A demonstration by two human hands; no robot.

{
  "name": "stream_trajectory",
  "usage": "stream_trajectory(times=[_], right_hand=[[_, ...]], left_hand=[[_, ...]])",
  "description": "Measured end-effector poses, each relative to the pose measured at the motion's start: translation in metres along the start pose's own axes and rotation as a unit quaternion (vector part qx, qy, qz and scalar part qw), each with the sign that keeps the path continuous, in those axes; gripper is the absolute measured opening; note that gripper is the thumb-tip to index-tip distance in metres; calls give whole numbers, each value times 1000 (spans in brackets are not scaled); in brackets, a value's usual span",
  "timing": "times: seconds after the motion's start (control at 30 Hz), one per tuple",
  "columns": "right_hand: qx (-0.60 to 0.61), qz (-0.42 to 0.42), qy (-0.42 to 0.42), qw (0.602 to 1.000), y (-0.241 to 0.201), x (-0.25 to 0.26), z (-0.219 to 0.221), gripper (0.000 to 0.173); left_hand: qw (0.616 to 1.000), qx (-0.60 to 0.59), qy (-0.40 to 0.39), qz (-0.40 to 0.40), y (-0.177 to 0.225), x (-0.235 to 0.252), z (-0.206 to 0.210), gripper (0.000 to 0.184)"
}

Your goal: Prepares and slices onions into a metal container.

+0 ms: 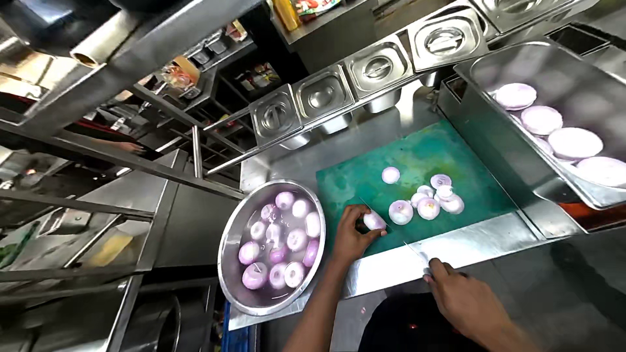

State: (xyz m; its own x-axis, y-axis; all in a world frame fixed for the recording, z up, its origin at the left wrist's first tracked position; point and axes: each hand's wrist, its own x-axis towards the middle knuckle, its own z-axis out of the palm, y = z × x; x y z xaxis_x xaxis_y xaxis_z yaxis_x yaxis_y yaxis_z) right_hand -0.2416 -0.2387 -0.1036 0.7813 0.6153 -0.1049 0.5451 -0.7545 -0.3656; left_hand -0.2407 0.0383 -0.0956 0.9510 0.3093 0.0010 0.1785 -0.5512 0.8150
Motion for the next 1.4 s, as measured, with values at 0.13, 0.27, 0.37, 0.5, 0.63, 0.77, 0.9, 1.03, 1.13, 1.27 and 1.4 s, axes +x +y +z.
stream_trajectory(times=[0.13,0.27,0.37,0.5,0.63,0.77,0.9,1.03,1.13,1.27,1.4], right_hand=[[-6,4,-11,1000,-2,0,-4,33],[-10,-9,35,999,0,-4,4,32],[-2,-1,-2,1000,-3,1,-1,32],[41,36,-157,986,-16,31,-21,36],[54,40,-194,979,-25,55,-26,40],[64,62,-213,973,-9,24,-16,38],[57,63,-180,980,16,-16,-5,38],[67,54,-197,977,14,-7,-6,39],[60,61,-225,971,7,8,-10,39],[69,59,-181,979,27,-31,-2,41],[249,85,-237,935,58,-36,-8,42]], left_hand=[[1000,-5,-6,-5,1,4,0,56],[1000,-10,-7,15,-1,4,0,54],[1000,-4,-4,16,0,4,0,54],[999,19,8,35,-3,4,3,52],[999,11,17,40,-5,4,5,53],[999,6,28,27,-6,0,8,54],[999,9,29,25,-3,-1,12,54],[1000,7,21,13,0,-3,11,54],[999,-8,29,21,-1,-4,12,52],[999,-8,46,5,-2,-7,10,53],[995,-42,93,2,-6,-4,16,52]])
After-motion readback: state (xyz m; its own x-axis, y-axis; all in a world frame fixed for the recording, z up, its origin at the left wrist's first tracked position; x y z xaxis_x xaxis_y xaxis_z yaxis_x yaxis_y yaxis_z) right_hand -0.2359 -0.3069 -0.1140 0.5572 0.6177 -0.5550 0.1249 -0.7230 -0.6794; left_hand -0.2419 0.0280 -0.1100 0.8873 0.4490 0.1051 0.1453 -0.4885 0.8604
